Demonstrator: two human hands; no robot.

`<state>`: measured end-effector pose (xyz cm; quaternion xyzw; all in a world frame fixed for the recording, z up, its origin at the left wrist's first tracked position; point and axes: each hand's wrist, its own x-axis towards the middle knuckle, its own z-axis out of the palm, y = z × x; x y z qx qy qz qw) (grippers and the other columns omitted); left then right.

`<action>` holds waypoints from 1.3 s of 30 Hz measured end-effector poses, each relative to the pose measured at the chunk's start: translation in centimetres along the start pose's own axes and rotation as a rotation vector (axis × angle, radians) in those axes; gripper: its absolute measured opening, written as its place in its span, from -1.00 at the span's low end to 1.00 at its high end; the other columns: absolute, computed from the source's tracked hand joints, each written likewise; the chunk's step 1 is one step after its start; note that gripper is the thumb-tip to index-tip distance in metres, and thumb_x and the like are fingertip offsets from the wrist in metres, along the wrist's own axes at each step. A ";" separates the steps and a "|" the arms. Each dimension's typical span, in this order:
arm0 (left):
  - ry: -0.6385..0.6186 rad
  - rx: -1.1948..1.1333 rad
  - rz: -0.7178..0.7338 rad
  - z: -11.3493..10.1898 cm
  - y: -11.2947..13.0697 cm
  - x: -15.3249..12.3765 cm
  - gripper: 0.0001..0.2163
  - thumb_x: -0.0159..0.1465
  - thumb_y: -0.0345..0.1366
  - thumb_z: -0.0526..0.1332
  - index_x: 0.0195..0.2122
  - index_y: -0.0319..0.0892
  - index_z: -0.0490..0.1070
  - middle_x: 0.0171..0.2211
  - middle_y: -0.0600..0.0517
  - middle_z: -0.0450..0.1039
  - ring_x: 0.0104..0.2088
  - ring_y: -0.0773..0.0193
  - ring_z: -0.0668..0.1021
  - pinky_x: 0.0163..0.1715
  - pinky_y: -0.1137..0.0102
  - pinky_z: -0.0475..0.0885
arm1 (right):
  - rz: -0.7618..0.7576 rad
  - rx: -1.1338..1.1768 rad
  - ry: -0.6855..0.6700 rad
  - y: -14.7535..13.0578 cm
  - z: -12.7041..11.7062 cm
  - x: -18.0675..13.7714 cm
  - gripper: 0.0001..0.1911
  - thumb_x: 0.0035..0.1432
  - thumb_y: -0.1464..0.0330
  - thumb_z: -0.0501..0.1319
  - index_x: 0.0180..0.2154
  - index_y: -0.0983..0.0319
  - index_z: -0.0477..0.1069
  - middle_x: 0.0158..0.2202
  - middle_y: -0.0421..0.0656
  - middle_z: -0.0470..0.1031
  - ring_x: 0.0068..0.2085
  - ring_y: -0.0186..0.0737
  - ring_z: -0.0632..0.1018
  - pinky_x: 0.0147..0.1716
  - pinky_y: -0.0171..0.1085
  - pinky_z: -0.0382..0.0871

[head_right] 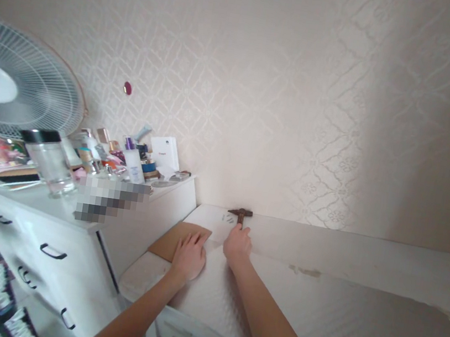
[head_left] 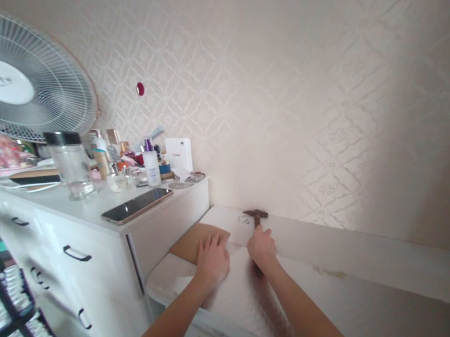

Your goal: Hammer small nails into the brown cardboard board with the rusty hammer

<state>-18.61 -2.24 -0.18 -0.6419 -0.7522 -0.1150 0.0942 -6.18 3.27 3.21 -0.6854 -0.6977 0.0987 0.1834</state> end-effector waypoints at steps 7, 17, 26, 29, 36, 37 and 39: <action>0.015 -0.005 0.012 0.1 -0.1 0.0 -0.55 0.24 -0.34 -0.06 0.18 -0.09 0.16 0.19 -0.07 0.17 0.17 -0.01 0.23 0.15 0.00 0.06 | -0.009 0.040 -0.051 -1.6 0.2 0.3 -0.67 0.11 0.47 0.01 -0.07 0.40 0.30 -0.12 0.17 0.41 -0.13 -0.05 0.52 -0.24 -0.23 0.36; 0.010 -0.002 0.005 0.0 -0.3 0.1 -0.55 0.23 -0.33 -0.05 0.18 -0.06 0.17 0.19 -0.05 0.18 0.17 0.03 0.22 0.14 0.00 0.09 | -0.160 0.013 -0.072 -0.4 0.6 -0.5 -0.65 0.17 0.26 0.03 -0.05 0.29 0.28 -0.11 0.08 0.43 -0.13 -0.03 0.52 -0.23 -0.17 0.34; 0.035 -0.007 0.047 -0.3 -0.5 0.2 -0.53 0.20 -0.40 -0.03 0.16 -0.06 0.18 0.16 -0.03 0.23 0.15 0.11 0.27 0.14 -0.01 0.07 | -0.179 -0.185 0.080 11.2 -3.0 1.4 -0.60 0.24 0.26 -0.06 0.03 0.29 0.27 -0.08 0.10 0.40 -0.13 -0.01 0.49 -0.23 -0.13 0.32; 0.085 -0.001 0.105 -0.7 -0.8 0.0 -0.52 0.18 -0.45 -0.04 0.14 -0.06 0.21 0.14 0.00 0.26 0.14 0.18 0.28 0.17 0.03 0.04 | -0.206 -0.298 0.166 17.5 -3.2 2.4 -0.60 0.21 0.29 -0.01 0.00 0.33 0.32 -0.06 0.14 0.40 -0.02 0.05 0.41 -0.14 -0.08 0.29; 0.186 -0.047 0.112 -2.5 2.1 0.7 -0.62 0.20 -0.45 -0.04 0.00 -0.12 0.35 0.09 0.01 0.32 0.09 0.24 0.33 0.19 0.19 0.05 | -0.173 -0.214 0.134 23.3 -2.2 2.5 -0.53 0.21 0.24 -0.04 0.07 0.32 0.30 0.13 0.14 0.26 0.12 0.03 0.30 0.07 -0.01 0.08; 0.202 -0.078 0.125 -2.8 3.6 1.1 -0.64 0.21 -0.44 -0.05 -0.01 -0.13 0.35 0.09 0.01 0.32 0.08 0.25 0.33 0.18 0.20 0.06 | -0.162 -0.210 0.121 23.1 -2.2 2.4 -0.54 0.20 0.24 -0.03 0.06 0.32 0.31 0.13 0.14 0.26 0.13 0.05 0.28 0.07 0.01 0.06; 0.207 -0.154 0.174 -3.2 7.3 1.9 -0.64 0.22 -0.45 -0.05 -0.02 -0.12 0.36 0.08 0.03 0.34 0.08 0.26 0.34 0.20 0.20 0.05 | -0.159 -0.190 0.100 22.6 -2.5 2.3 -0.54 0.20 0.25 -0.02 0.06 0.31 0.31 0.13 0.13 0.26 0.16 0.04 0.25 0.08 0.01 0.04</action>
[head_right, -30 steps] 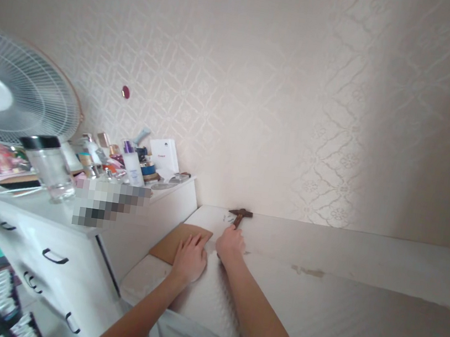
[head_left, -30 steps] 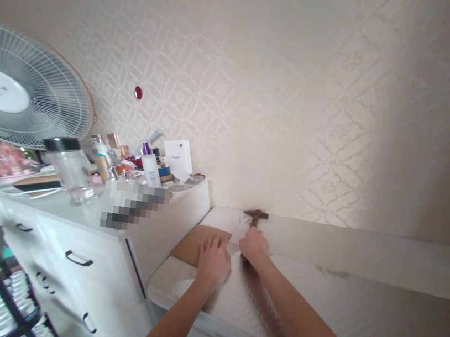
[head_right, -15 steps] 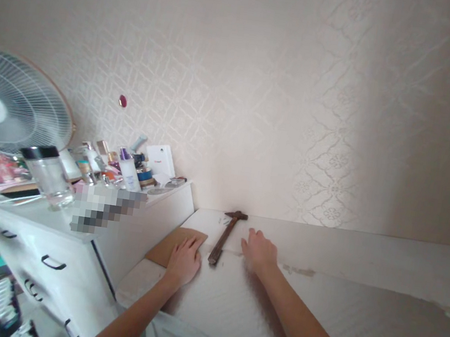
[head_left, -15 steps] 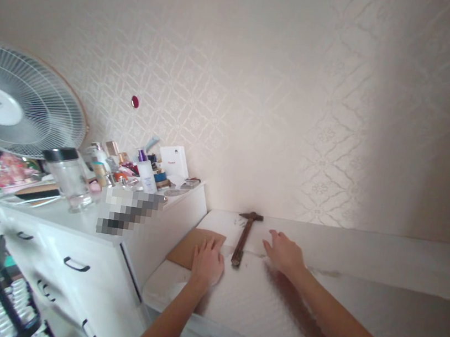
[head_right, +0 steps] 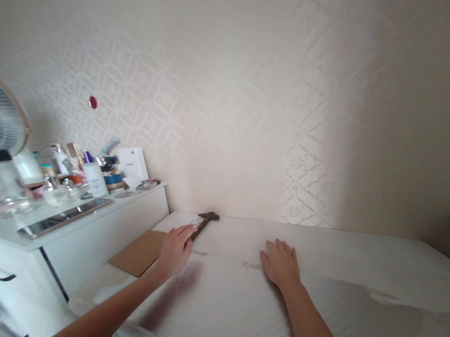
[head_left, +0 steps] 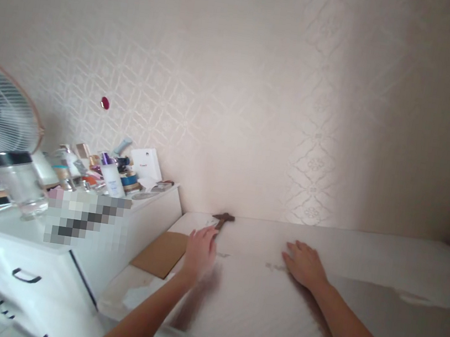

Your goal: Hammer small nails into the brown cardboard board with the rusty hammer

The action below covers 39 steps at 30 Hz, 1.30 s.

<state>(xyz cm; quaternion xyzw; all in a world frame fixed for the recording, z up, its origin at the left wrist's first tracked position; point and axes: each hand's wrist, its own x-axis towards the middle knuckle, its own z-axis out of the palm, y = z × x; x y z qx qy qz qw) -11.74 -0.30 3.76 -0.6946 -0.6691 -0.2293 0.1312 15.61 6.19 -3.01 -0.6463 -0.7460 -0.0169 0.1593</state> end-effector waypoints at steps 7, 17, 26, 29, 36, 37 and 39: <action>-0.273 -0.164 0.249 5.7 13.6 3.5 -0.63 0.26 -0.36 -0.06 0.07 -0.09 0.30 0.13 0.00 0.27 0.15 0.16 0.27 0.15 0.14 0.15 | -0.058 0.101 -0.031 0.8 -1.0 0.5 -0.56 0.22 0.31 -0.03 0.08 0.34 0.29 0.14 0.15 0.24 0.16 -0.03 0.25 0.11 -0.06 0.04; -0.430 -0.140 0.301 9.0 15.8 4.0 -0.56 0.31 -0.31 -0.20 0.21 -0.17 0.10 0.23 -0.02 0.10 0.21 0.14 0.17 0.18 0.10 0.07 | -0.037 0.105 -0.075 0.5 -1.3 0.2 -0.52 0.24 0.46 -0.14 0.16 0.41 0.16 0.21 0.09 0.16 0.22 -0.02 0.16 0.17 -0.04 -0.04; -0.452 -0.110 0.303 9.0 15.9 3.6 -0.55 0.32 -0.28 -0.21 0.22 -0.18 0.06 0.25 -0.06 0.04 0.24 0.08 0.11 0.18 0.05 0.02 | -0.024 0.105 -0.085 0.7 -1.3 0.4 -0.53 0.23 0.46 -0.11 0.15 0.40 0.18 0.20 0.11 0.17 0.22 -0.07 0.16 0.16 -0.07 -0.02; -0.454 -0.108 0.309 8.9 15.9 3.6 -0.55 0.32 -0.28 -0.21 0.22 -0.19 0.07 0.25 -0.07 0.03 0.24 0.07 0.11 0.18 0.04 0.02 | -0.020 0.102 -0.085 0.7 -1.3 0.4 -0.54 0.22 0.47 -0.10 0.14 0.38 0.20 0.20 0.10 0.17 0.22 -0.08 0.17 0.16 -0.07 -0.02; -0.453 -0.120 0.309 8.7 16.0 3.6 -0.55 0.31 -0.30 -0.20 0.21 -0.22 0.09 0.25 -0.08 0.03 0.24 0.06 0.12 0.18 0.03 0.02 | -0.024 0.087 -0.096 0.5 -1.8 0.2 -0.53 0.23 0.46 -0.14 0.14 0.41 0.20 0.20 0.12 0.16 0.21 -0.04 0.18 0.16 -0.07 -0.02; -0.452 -0.116 0.309 8.7 16.0 3.6 -0.55 0.31 -0.30 -0.20 0.21 -0.21 0.09 0.25 -0.08 0.03 0.23 0.06 0.12 0.18 0.03 0.01 | -0.024 0.087 -0.097 0.4 -1.9 0.2 -0.53 0.23 0.47 -0.14 0.14 0.41 0.20 0.20 0.13 0.16 0.21 -0.04 0.18 0.16 -0.07 -0.03; -0.454 -0.106 0.308 8.7 16.0 3.6 -0.55 0.31 -0.30 -0.20 0.21 -0.20 0.08 0.25 -0.08 0.03 0.23 0.06 0.12 0.18 0.03 0.02 | -0.021 0.088 -0.102 0.4 -1.9 0.3 -0.53 0.24 0.46 -0.15 0.14 0.41 0.20 0.20 0.13 0.15 0.21 -0.04 0.17 0.16 -0.07 -0.03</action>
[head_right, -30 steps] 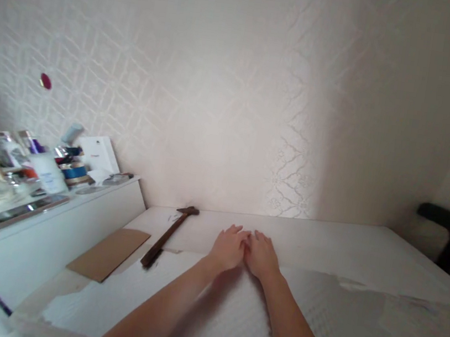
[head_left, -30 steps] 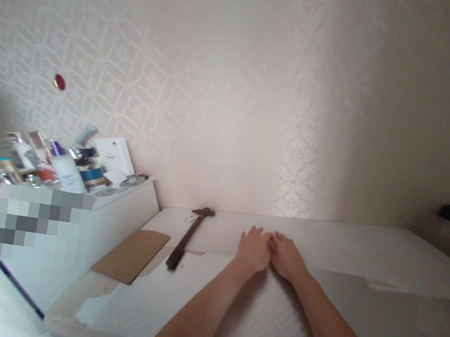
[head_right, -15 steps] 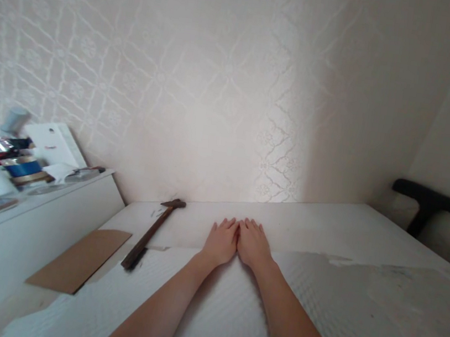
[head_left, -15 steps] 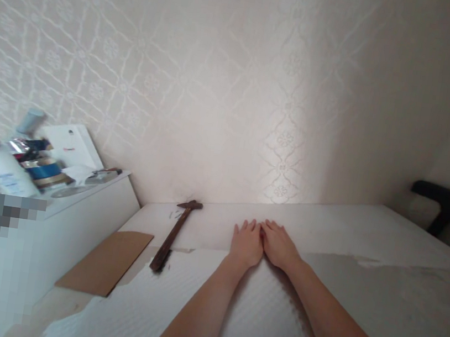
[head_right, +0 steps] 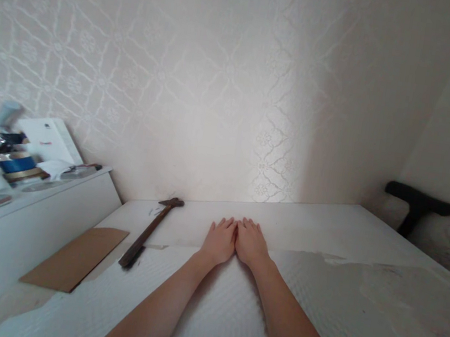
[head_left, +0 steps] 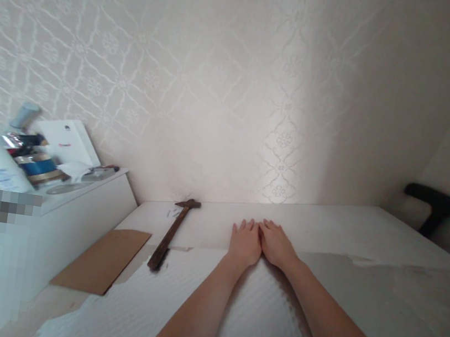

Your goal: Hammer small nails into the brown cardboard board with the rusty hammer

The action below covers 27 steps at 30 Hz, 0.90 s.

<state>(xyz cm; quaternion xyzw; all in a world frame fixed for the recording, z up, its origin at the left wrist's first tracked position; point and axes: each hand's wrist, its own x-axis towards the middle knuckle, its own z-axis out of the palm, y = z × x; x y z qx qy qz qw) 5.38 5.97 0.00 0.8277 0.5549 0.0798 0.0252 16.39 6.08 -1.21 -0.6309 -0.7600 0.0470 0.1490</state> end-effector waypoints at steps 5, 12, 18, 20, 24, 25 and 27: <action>0.012 -0.003 0.005 0.2 -0.1 0.1 -0.55 0.31 -0.30 -0.20 0.20 -0.20 0.10 0.25 -0.07 0.05 0.23 0.06 0.12 0.17 0.03 0.04 | 0.012 -0.004 -0.009 0.0 0.2 0.2 -0.53 0.24 0.45 -0.14 0.15 0.39 0.19 0.21 0.11 0.14 0.22 -0.05 0.16 0.16 -0.08 -0.04; 0.038 -0.020 0.008 0.4 -0.2 0.1 -0.56 0.30 -0.31 -0.18 0.19 -0.21 0.11 0.24 -0.07 0.07 0.22 0.04 0.14 0.17 0.03 0.03 | 0.016 0.001 -0.007 0.1 0.2 0.3 -0.54 0.25 0.44 -0.15 0.12 0.38 0.22 0.20 0.10 0.16 0.21 -0.04 0.17 0.16 -0.09 -0.04; 0.028 -0.020 0.005 0.3 -0.2 0.1 -0.56 0.30 -0.31 -0.19 0.19 -0.21 0.12 0.24 -0.07 0.06 0.22 0.05 0.15 0.17 0.03 0.03 | 0.017 0.008 -0.008 0.1 0.2 0.3 -0.54 0.25 0.43 -0.16 0.13 0.37 0.21 0.20 0.09 0.17 0.21 -0.07 0.17 0.16 -0.09 -0.04; 0.035 -0.025 0.009 0.3 -0.1 0.1 -0.56 0.30 -0.30 -0.19 0.19 -0.22 0.12 0.24 -0.08 0.08 0.22 0.05 0.15 0.18 0.03 0.03 | 0.018 0.010 -0.006 0.1 0.2 0.3 -0.54 0.25 0.43 -0.17 0.13 0.37 0.21 0.20 0.10 0.16 0.21 -0.06 0.17 0.16 -0.10 -0.04; 0.029 -0.013 0.010 0.3 -0.1 0.1 -0.56 0.31 -0.30 -0.19 0.19 -0.22 0.11 0.24 -0.08 0.07 0.22 0.05 0.14 0.18 0.02 0.02 | 0.017 0.012 0.002 0.1 0.3 0.3 -0.54 0.25 0.43 -0.16 0.12 0.38 0.22 0.20 0.11 0.17 0.21 -0.05 0.17 0.15 -0.09 -0.03; 0.025 -0.008 0.010 0.3 -0.1 0.1 -0.56 0.31 -0.30 -0.19 0.20 -0.21 0.11 0.24 -0.08 0.06 0.23 0.05 0.14 0.18 0.03 0.02 | 0.015 0.012 0.004 0.1 0.3 0.4 -0.54 0.24 0.44 -0.15 0.12 0.38 0.22 0.20 0.11 0.17 0.21 -0.05 0.18 0.15 -0.08 -0.03; 0.017 0.007 0.008 0.3 -0.1 0.1 -0.56 0.31 -0.30 -0.19 0.20 -0.20 0.10 0.25 -0.07 0.05 0.23 0.07 0.13 0.18 0.04 0.03 | 0.010 0.012 0.008 0.2 0.3 0.4 -0.54 0.24 0.44 -0.15 0.12 0.39 0.23 0.19 0.12 0.18 0.20 -0.04 0.19 0.15 -0.08 -0.02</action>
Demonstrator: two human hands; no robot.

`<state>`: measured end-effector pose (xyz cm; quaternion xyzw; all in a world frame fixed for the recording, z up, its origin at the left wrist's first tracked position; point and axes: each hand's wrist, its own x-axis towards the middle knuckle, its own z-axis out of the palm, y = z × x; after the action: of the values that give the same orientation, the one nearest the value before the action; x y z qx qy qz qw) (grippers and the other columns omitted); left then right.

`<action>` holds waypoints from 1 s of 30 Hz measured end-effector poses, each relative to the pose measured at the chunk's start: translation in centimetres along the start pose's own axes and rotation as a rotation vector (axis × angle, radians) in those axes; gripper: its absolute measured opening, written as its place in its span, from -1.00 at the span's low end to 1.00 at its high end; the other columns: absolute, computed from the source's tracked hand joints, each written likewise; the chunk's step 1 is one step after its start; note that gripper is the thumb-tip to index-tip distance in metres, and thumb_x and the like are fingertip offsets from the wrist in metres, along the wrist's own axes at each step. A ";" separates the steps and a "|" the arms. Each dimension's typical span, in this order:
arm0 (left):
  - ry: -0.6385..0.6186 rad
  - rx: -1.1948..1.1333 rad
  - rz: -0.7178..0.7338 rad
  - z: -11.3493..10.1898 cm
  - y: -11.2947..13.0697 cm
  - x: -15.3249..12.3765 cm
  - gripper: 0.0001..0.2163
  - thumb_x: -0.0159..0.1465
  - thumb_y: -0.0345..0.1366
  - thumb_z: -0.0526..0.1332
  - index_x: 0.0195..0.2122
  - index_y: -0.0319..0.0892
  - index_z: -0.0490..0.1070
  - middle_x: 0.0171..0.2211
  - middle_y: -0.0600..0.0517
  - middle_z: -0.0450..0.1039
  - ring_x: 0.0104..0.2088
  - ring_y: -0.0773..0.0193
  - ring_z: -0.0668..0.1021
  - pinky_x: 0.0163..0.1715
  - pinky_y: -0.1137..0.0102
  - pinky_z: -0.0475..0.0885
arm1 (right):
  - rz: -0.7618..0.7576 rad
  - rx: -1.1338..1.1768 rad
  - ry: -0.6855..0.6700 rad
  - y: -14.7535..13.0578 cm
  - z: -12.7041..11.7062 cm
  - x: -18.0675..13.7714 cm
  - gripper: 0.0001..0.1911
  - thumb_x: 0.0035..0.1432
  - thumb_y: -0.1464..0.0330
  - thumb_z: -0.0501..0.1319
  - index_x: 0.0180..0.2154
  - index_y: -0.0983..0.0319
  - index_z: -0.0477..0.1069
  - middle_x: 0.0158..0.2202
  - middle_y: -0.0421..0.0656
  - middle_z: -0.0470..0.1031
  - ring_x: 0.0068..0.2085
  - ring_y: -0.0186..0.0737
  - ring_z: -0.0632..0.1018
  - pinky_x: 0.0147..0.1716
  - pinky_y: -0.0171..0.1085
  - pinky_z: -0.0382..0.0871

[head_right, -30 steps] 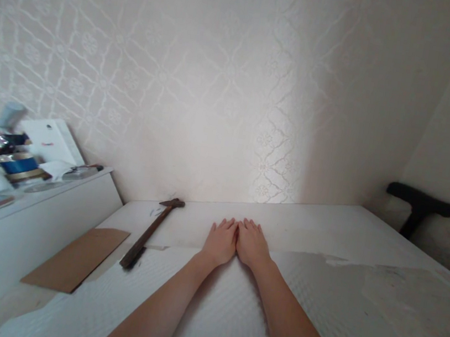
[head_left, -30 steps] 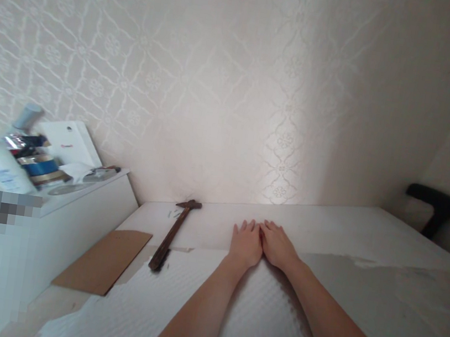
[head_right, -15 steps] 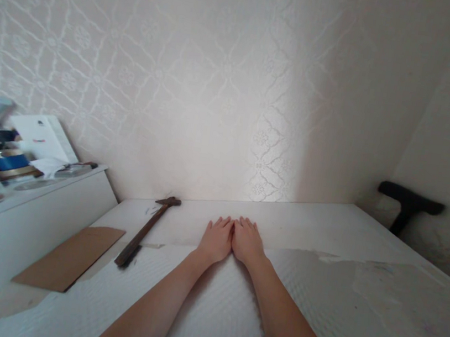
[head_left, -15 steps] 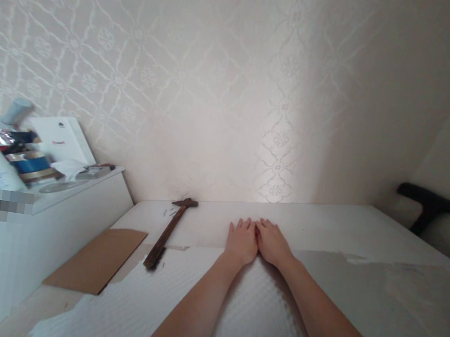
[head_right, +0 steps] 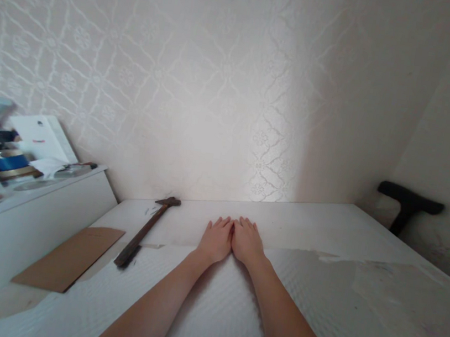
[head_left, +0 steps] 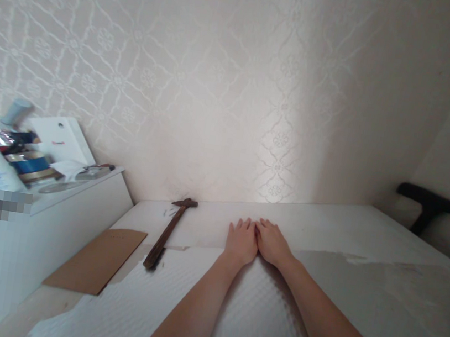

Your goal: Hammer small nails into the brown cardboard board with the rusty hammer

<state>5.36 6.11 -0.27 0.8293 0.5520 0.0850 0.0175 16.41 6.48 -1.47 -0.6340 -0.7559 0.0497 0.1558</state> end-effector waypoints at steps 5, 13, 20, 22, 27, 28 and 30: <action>0.006 -0.002 -0.002 -0.1 0.1 0.0 -0.56 0.31 -0.31 -0.19 0.19 -0.21 0.11 0.24 -0.06 0.07 0.22 0.07 0.15 0.18 0.05 0.04 | -0.012 0.000 0.008 0.1 0.0 0.0 -0.55 0.24 0.42 -0.15 0.10 0.38 0.25 0.18 0.12 0.19 0.19 -0.04 0.21 0.14 -0.08 0.00; 0.004 -0.019 -0.001 -0.2 0.1 -0.1 -0.55 0.29 -0.32 -0.17 0.20 -0.24 0.10 0.24 -0.07 0.07 0.22 0.04 0.15 0.18 0.03 0.04 | -0.013 -0.001 0.016 0.2 0.3 0.1 -0.55 0.25 0.42 -0.15 0.08 0.37 0.27 0.18 0.12 0.20 0.19 -0.04 0.20 0.14 -0.07 -0.01; -0.006 -0.009 -0.003 -0.2 0.1 -0.1 -0.56 0.30 -0.31 -0.19 0.20 -0.23 0.09 0.24 -0.08 0.06 0.22 0.06 0.14 0.18 0.04 0.04 | -0.017 0.000 0.021 0.1 0.1 0.0 -0.54 0.26 0.42 -0.18 0.09 0.38 0.26 0.18 0.12 0.21 0.19 -0.03 0.20 0.14 -0.07 -0.01; -0.002 -0.003 -0.002 -0.2 0.1 -0.1 -0.56 0.31 -0.31 -0.20 0.20 -0.22 0.09 0.25 -0.07 0.06 0.23 0.07 0.14 0.17 0.05 0.04 | -0.017 0.000 0.019 0.1 0.0 0.0 -0.54 0.25 0.42 -0.17 0.09 0.38 0.26 0.17 0.12 0.21 0.19 -0.04 0.20 0.14 -0.07 0.00; -0.011 -0.007 -0.006 -0.3 0.2 -0.1 -0.56 0.31 -0.31 -0.19 0.20 -0.22 0.09 0.25 -0.07 0.06 0.23 0.08 0.13 0.18 0.05 0.04 | -0.016 -0.003 0.018 0.1 0.0 0.0 -0.54 0.24 0.42 -0.17 0.09 0.38 0.27 0.18 0.12 0.20 0.19 -0.03 0.21 0.14 -0.08 0.00; -0.013 -0.008 -0.007 -0.3 0.2 -0.1 -0.56 0.31 -0.32 -0.19 0.21 -0.22 0.09 0.25 -0.07 0.05 0.23 0.08 0.13 0.18 0.05 0.04 | -0.017 -0.004 0.018 0.1 0.1 0.0 -0.54 0.25 0.42 -0.17 0.09 0.38 0.26 0.18 0.12 0.20 0.19 -0.03 0.20 0.14 -0.08 0.00; -0.014 -0.009 -0.007 -0.4 0.2 -0.1 -0.56 0.31 -0.32 -0.19 0.20 -0.22 0.09 0.25 -0.08 0.05 0.23 0.08 0.13 0.18 0.05 0.04 | -0.017 -0.006 0.018 0.2 0.1 0.0 -0.54 0.25 0.42 -0.17 0.09 0.38 0.26 0.18 0.13 0.20 0.19 -0.03 0.20 0.14 -0.08 0.00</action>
<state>5.43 5.88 0.18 0.8278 0.5545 0.0815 0.0256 16.53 6.56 -1.64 -0.6282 -0.7601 0.0405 0.1612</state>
